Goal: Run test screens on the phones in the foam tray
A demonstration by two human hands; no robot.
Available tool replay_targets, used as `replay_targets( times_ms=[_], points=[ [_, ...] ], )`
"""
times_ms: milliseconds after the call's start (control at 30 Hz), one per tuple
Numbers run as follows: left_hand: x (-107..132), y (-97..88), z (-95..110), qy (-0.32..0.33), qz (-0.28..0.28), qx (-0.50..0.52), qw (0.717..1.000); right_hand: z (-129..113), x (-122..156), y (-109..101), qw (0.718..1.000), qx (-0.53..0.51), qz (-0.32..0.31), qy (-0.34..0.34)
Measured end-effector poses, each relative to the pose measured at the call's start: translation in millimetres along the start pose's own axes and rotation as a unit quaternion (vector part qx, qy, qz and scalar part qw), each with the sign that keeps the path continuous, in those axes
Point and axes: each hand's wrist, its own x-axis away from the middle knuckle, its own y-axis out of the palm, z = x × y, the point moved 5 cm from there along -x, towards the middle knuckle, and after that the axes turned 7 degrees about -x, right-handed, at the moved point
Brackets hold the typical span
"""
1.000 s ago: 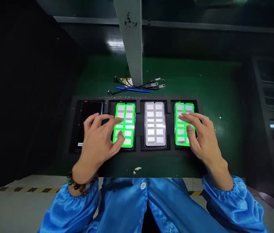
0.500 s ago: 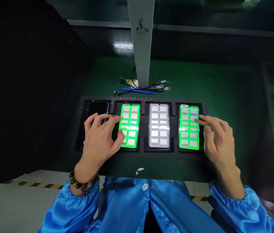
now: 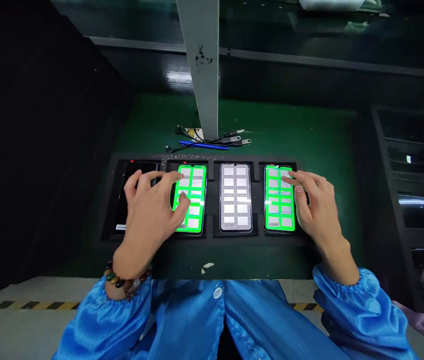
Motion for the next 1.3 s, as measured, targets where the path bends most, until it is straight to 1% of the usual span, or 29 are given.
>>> replay_targets(
  times_ms=[67,100,167,267,367,433,467,500,567,667,733,767,833,900,933,1000,1067,1100,1167,1233,1300],
  points=[
    [1,-1.4,-7,-0.012,0.004,-0.004,1.000,6,2,-7,1.000,0.005,0.022,0.015],
    [0,-1.5,-6,-0.012,0.003,-0.003,1.000,8,2,-8,0.999,0.007,0.027,0.019],
    [-2,-0.7,2,-0.003,0.002,0.003,1.000,6,1,-8,0.999,0.008,0.030,0.017],
    [-6,3.2,22,0.027,-0.004,0.020,0.999,1,-2,-3,1.000,-0.001,0.030,0.003],
    [-9,7.8,39,0.054,-0.016,0.025,0.998,0,-3,-3,0.997,-0.023,0.069,-0.011],
    [-9,9.2,41,0.056,-0.026,0.029,0.998,3,-1,-7,0.993,-0.042,0.106,-0.016],
    [-9,8.7,37,0.049,-0.028,0.033,0.998,6,0,-9,0.992,-0.050,0.119,-0.014],
    [-7,6.9,32,0.035,-0.024,0.037,0.998,9,2,-11,0.990,-0.056,0.128,-0.007],
    [-3,-0.2,12,-0.011,-0.006,0.039,0.999,15,9,-12,0.989,-0.064,0.131,0.018],
    [13,-17.0,-30,-0.107,0.045,0.024,0.993,19,26,-8,0.986,-0.101,0.108,0.074],
    [29,-27.1,-61,-0.185,0.077,0.015,0.980,18,37,-3,0.982,-0.138,0.083,0.098],
    [37,-29.2,-75,-0.229,0.073,0.015,0.971,16,41,-1,0.981,-0.149,0.075,0.100],
    [53,-27.6,-100,-0.313,0.035,0.034,0.948,13,42,1,0.984,-0.145,0.067,0.083],
    [64,-23.8,-114,-0.359,-0.002,0.060,0.932,11,35,2,0.990,-0.121,0.054,0.047],
    [66,-22.3,-118,-0.364,-0.012,0.071,0.929,11,29,1,0.993,-0.106,0.046,0.028],
    [67,-20.4,-121,-0.354,-0.011,0.082,0.931,8,15,0,0.997,-0.067,0.032,-0.001],
    [63,-17.0,-124,-0.337,-0.006,0.093,0.937,-1,0,0,0.999,-0.037,0.020,-0.022],
    [60,-14.6,-126,-0.327,-0.001,0.097,0.940,-9,-8,3,0.999,-0.033,0.004,-0.035],
    [54,-8.9,-130,-0.306,0.015,0.106,0.946,-30,-23,16,0.995,-0.047,-0.050,-0.072],
    [49,-2.7,-135,-0.292,0.033,0.126,0.948,-53,-37,35,0.986,-0.067,-0.107,-0.113],
    [47,1.7,-139,-0.289,0.048,0.142,0.946,-69,-51,54,0.978,-0.072,-0.141,-0.139]
  ],
)
